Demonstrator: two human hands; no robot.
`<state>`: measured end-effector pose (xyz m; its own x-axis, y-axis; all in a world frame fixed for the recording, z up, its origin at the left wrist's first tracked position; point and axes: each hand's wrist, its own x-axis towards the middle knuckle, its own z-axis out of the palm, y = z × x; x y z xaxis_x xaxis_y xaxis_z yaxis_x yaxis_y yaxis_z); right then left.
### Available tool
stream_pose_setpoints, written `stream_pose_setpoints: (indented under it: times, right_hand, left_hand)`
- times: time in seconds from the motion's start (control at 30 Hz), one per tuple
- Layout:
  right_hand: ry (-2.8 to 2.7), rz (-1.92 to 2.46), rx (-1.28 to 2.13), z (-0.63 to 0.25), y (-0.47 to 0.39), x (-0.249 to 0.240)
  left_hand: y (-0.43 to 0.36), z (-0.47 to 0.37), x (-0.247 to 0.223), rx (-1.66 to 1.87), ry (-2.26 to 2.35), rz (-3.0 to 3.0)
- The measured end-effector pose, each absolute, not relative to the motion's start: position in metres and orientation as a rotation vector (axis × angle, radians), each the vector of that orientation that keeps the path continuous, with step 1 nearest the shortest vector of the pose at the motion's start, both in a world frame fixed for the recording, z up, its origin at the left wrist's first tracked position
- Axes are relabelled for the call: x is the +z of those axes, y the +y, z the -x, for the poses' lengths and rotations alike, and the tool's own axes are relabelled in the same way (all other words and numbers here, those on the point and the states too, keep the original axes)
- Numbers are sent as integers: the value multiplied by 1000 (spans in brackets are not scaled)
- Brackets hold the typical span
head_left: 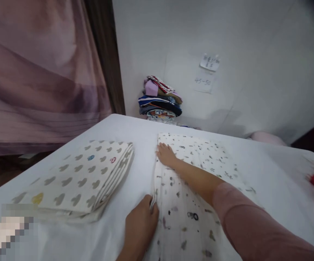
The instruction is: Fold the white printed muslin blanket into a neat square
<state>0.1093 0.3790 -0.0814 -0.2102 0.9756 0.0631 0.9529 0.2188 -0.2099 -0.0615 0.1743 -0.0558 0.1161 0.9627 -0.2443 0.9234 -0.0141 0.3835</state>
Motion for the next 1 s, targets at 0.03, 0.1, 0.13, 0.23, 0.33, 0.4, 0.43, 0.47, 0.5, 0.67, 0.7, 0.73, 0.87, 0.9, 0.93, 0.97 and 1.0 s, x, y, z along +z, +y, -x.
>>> stream_pose_setpoints:
  times: [0.03, 0.1, 0.13, 0.23, 0.33, 0.4, 0.43, 0.47, 0.5, 0.67, 0.7, 0.73, 0.87, 0.9, 0.93, 0.97, 1.0]
  right_hand:
    - [-2315, 1847, 218, -107, 374, -80]
    - [-2315, 1859, 276, -103, 366, -74]
    - [-2305, 1868, 300, -103, 361, -69]
    - [-2295, 1828, 327, -117, 334, -57]
    - [-2303, 1810, 319, -157, 285, -52]
    - [-2219, 1976, 288, -199, 246, -53]
    - [-2135, 2104, 257, -223, 226, -55]
    - [-2027, 2239, 209, -247, 208, -56]
    - [-1916, 2368, 163, -271, 191, -58]
    - [-1711, 2604, 146, -341, 144, -69]
    - [-1717, 2596, 95, -344, 141, -71]
    - [-1722, 2591, 55, -345, 141, -72]
    - [-1752, 2616, 93, -339, 148, -77]
    - [-1746, 2617, 88, -337, 153, -77]
    - [-1748, 2603, 72, -336, 159, -77]
    - [-1759, 2577, 53, -334, 167, -76]
    - [-1781, 2546, 42, -333, 177, -75]
  left_hand:
    - [175, 62, -55, 106, 1826, -1965]
    - [176, 63, -53, 97, 1820, -1982]
    - [176, 64, -51, 101, 1811, -1992]
    - [177, 65, -48, 116, 1801, -2024]
    - [177, 65, -47, 128, 1800, -2056]
    - [176, 65, -47, 147, 1792, -2059]
    - [176, 65, -47, 157, 1788, -2060]
    - [176, 65, -47, 167, 1785, -2062]
    - [176, 65, -47, 174, 1783, -2064]
    - [176, 65, -47, 190, 1785, -2067]
    - [175, 65, -47, 199, 1788, -2069]
    - [175, 65, -47, 208, 1792, -2071]
    - [173, 66, -46, 215, 1788, -2069]
    - [173, 66, -46, 208, 1789, -2067]
    - [173, 67, -46, 203, 1790, -2068]
    - [173, 67, -45, 198, 1793, -2068]
    - [173, 66, -45, 194, 1801, -2064]
